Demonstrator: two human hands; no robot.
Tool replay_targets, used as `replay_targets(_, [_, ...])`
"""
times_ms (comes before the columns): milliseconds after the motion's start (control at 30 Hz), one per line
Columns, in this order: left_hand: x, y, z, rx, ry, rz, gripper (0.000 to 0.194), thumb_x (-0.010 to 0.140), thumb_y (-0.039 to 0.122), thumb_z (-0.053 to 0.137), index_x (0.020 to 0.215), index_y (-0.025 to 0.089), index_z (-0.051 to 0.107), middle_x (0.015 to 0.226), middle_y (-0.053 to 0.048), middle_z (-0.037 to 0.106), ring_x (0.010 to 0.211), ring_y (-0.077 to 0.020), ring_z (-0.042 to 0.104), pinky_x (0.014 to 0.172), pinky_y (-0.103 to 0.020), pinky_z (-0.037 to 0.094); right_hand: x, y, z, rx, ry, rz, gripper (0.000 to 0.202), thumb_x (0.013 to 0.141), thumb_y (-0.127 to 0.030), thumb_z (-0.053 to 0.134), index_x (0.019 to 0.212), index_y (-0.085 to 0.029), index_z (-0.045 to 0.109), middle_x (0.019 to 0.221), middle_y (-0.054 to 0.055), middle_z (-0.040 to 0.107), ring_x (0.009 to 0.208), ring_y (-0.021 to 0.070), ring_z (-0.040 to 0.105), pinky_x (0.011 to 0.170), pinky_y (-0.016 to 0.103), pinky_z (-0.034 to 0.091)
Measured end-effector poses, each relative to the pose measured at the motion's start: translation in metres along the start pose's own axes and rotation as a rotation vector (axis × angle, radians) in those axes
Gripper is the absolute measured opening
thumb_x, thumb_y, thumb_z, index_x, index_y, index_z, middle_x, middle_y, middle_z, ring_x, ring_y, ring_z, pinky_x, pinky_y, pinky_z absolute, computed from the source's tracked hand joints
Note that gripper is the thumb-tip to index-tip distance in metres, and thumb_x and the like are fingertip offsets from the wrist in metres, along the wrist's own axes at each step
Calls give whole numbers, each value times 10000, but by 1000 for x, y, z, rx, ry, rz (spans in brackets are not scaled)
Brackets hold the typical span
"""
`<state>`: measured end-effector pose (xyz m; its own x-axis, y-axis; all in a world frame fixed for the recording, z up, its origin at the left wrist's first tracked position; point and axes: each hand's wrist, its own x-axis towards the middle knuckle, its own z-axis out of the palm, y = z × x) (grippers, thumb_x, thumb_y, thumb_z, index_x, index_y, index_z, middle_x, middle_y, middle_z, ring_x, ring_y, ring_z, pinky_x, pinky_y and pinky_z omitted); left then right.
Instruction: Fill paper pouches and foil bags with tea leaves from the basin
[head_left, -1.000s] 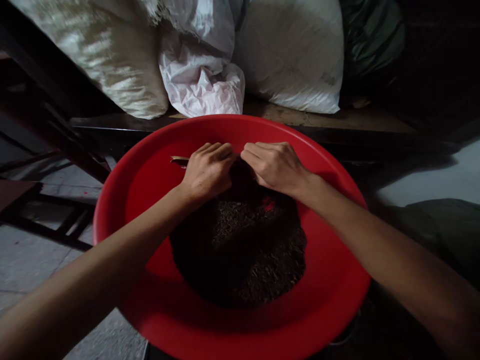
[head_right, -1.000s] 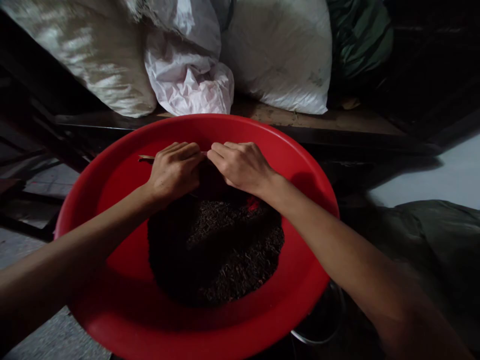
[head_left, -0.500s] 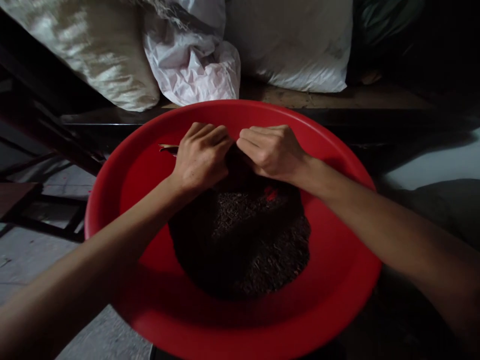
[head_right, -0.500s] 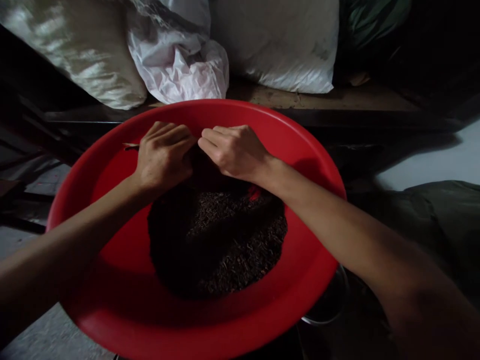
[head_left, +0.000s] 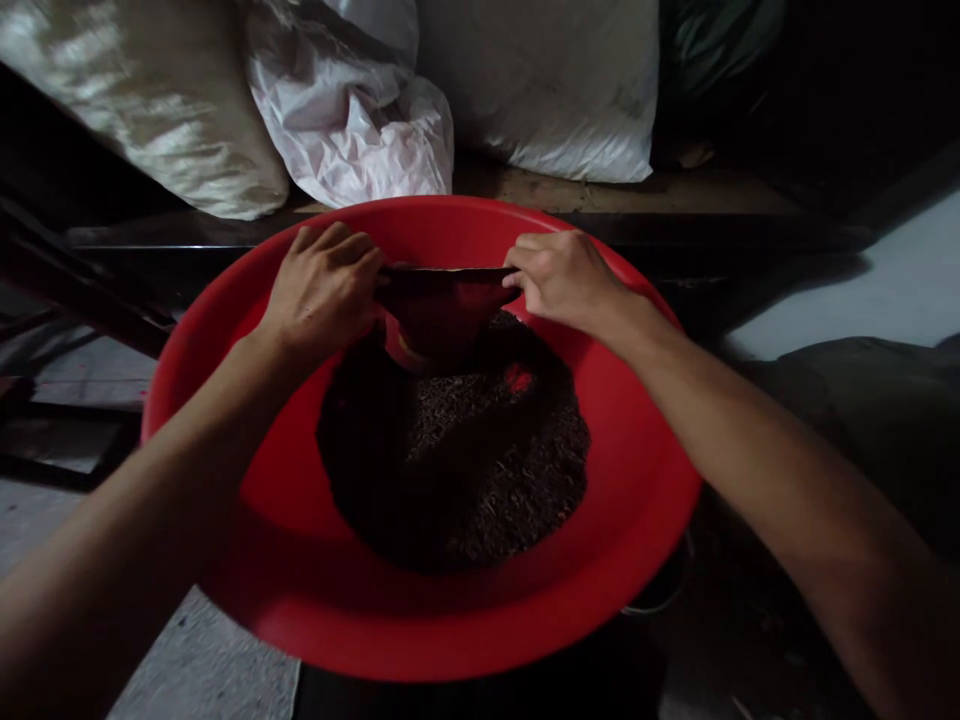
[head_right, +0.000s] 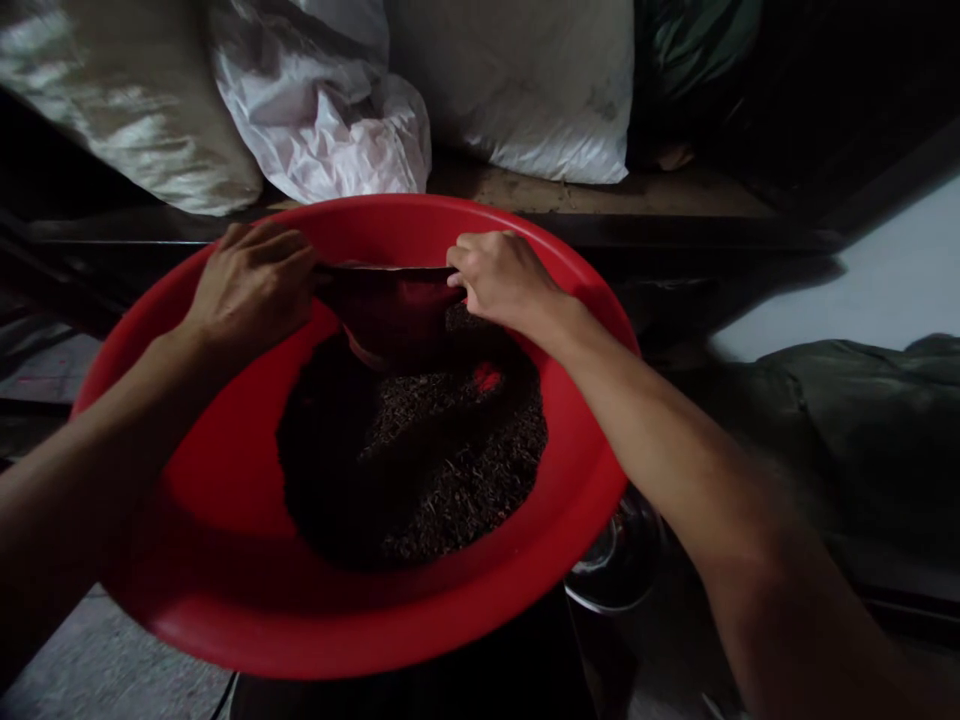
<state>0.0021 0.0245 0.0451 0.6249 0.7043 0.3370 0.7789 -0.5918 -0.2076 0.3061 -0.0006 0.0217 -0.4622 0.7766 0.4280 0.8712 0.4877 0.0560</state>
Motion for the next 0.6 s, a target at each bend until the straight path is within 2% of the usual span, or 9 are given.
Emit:
replay_targets(100, [-3,-14,13,-239,123,-68,141,979,253,571,963,164,679,1060,-93,675,1123,-284,570,1099,-514,465,0,1,2,97,26,58,156,978,-203,593,856,-176,685,887,79,690,849,223,641,780,341,447])
replay_targets(200, [-5,-27,33,-596,256,-204,56,892,223,659,913,200,705,952,-51,692,921,-233,624,951,-414,532,-2,-2,13,288,104,165,132,986,-267,635,880,-200,678,858,40,696,830,199,637,798,329,458])
replay_targets(300, [-1,-21,48,-808,403,-363,120,903,165,601,937,195,713,857,-16,692,774,-179,626,805,-340,535,5,-14,30,582,189,404,127,989,-289,627,890,-212,644,696,-17,625,659,157,611,694,295,474])
replay_targets(367, [6,-9,47,-840,539,-446,186,916,104,541,973,180,700,868,-4,682,770,-151,614,765,-300,510,16,-23,35,773,246,558,131,988,-278,590,876,-213,612,623,-40,565,546,137,579,593,272,467])
replay_targets(400, [10,-3,40,-836,594,-467,182,907,75,543,958,170,691,865,2,669,777,-141,603,757,-287,494,22,-27,33,847,281,597,136,987,-290,577,878,-213,604,618,-40,560,517,132,571,558,267,465])
replay_targets(467, [17,8,17,-798,677,-480,165,907,37,554,920,157,666,849,13,633,786,-127,576,754,-273,465,30,-31,17,933,377,589,182,983,-370,579,896,-213,609,663,-19,596,535,137,590,542,272,489])
replay_targets(533, [23,19,-19,-772,808,-471,175,933,10,555,900,160,639,843,24,601,808,-119,559,773,-264,453,23,-32,-11,948,534,525,286,973,-493,585,958,-211,632,796,28,665,688,169,666,630,304,559])
replay_targets(600, [31,30,-64,-758,1032,-429,217,957,-26,553,869,164,604,835,35,579,841,-109,544,805,-249,448,-2,-36,-43,974,681,481,394,962,-588,573,1096,-224,642,1027,78,714,957,221,713,788,356,609])
